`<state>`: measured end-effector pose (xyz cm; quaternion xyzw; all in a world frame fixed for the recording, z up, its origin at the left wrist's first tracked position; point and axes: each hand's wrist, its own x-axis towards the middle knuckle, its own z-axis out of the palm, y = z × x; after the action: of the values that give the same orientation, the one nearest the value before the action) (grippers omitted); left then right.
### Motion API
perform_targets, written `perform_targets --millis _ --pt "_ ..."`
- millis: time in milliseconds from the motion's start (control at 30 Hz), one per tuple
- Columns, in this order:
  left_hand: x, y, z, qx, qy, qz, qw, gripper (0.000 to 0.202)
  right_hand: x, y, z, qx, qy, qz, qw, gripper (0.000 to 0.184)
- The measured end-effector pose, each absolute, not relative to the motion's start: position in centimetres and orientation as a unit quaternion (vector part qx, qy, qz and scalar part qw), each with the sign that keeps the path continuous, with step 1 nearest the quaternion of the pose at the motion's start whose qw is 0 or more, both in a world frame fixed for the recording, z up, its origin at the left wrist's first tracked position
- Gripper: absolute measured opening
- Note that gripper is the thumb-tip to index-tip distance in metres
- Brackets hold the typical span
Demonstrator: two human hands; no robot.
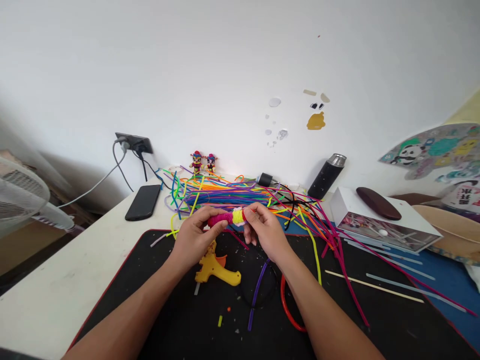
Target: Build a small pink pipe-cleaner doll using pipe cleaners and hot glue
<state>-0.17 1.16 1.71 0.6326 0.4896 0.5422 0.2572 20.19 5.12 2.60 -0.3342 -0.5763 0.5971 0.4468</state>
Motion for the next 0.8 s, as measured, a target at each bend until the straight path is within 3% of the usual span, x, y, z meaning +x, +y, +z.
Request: perform_targets --millis 800 --pt "-0.32 1.4 1.36 0.641 0.488 0.534 0.257 0.022 20.07 5.16 2.42 -0.346 -0.57 0.595 0.449 0.048"
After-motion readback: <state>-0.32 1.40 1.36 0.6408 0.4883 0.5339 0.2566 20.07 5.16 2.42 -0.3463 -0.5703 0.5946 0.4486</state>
